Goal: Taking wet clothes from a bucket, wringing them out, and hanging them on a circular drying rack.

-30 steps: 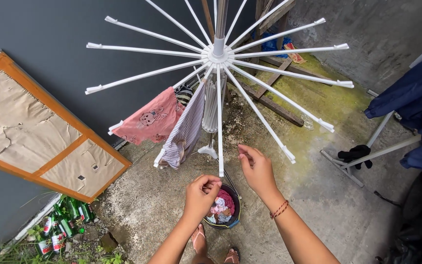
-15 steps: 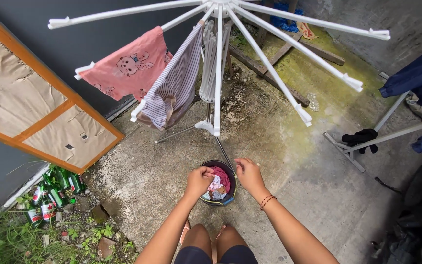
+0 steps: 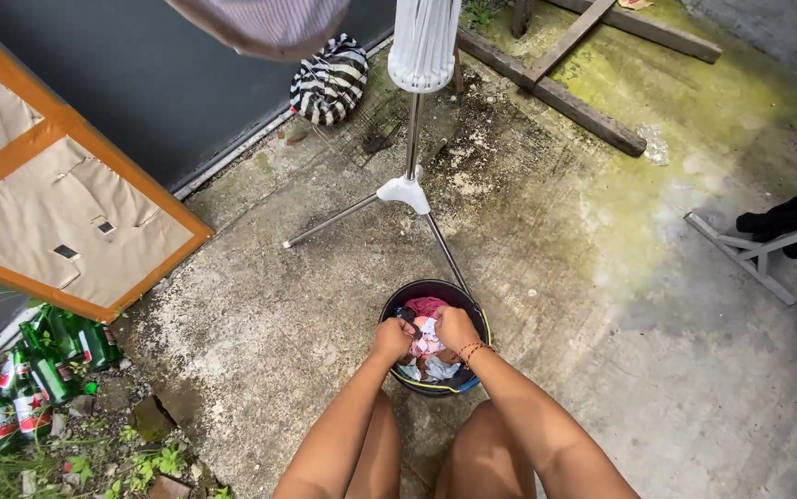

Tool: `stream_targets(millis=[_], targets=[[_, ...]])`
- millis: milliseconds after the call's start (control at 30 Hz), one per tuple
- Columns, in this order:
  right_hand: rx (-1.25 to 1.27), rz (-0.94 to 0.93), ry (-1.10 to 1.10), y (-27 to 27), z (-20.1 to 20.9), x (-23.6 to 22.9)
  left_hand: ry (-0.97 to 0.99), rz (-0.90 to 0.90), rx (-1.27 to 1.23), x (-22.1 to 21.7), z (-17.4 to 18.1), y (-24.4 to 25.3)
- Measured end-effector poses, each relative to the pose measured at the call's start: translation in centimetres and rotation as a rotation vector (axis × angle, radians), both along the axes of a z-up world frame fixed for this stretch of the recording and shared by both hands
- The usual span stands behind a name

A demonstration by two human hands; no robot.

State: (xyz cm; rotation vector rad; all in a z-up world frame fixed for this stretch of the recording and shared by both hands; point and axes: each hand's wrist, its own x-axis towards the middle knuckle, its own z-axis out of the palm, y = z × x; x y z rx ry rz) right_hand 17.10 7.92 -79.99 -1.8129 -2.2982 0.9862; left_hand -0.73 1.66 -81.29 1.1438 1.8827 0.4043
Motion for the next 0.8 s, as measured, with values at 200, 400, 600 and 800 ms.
stream_targets(millis=[200, 400, 600, 800], targets=[[-0.016, 0.104, -0.087, 1.1, -17.3, -3.4, 0.387, -0.836, -0.104, 0.2, -15.5, 4.3], [-0.105, 0.089, -0.066, 1.3, -17.1, -6.8, -0.036, -0.385, -0.084, -1.4, -17.5, 5.0], [-0.219, 0.163, -0.123, 4.8, -21.4, -5.1, -0.001, -0.457, -0.133, -1.0, -17.0, 7.6], [-0.341, -0.067, 0.265, 8.3, -17.7, -1.9, 0.048, -0.523, -0.162, -0.9, -18.2, 10.5]])
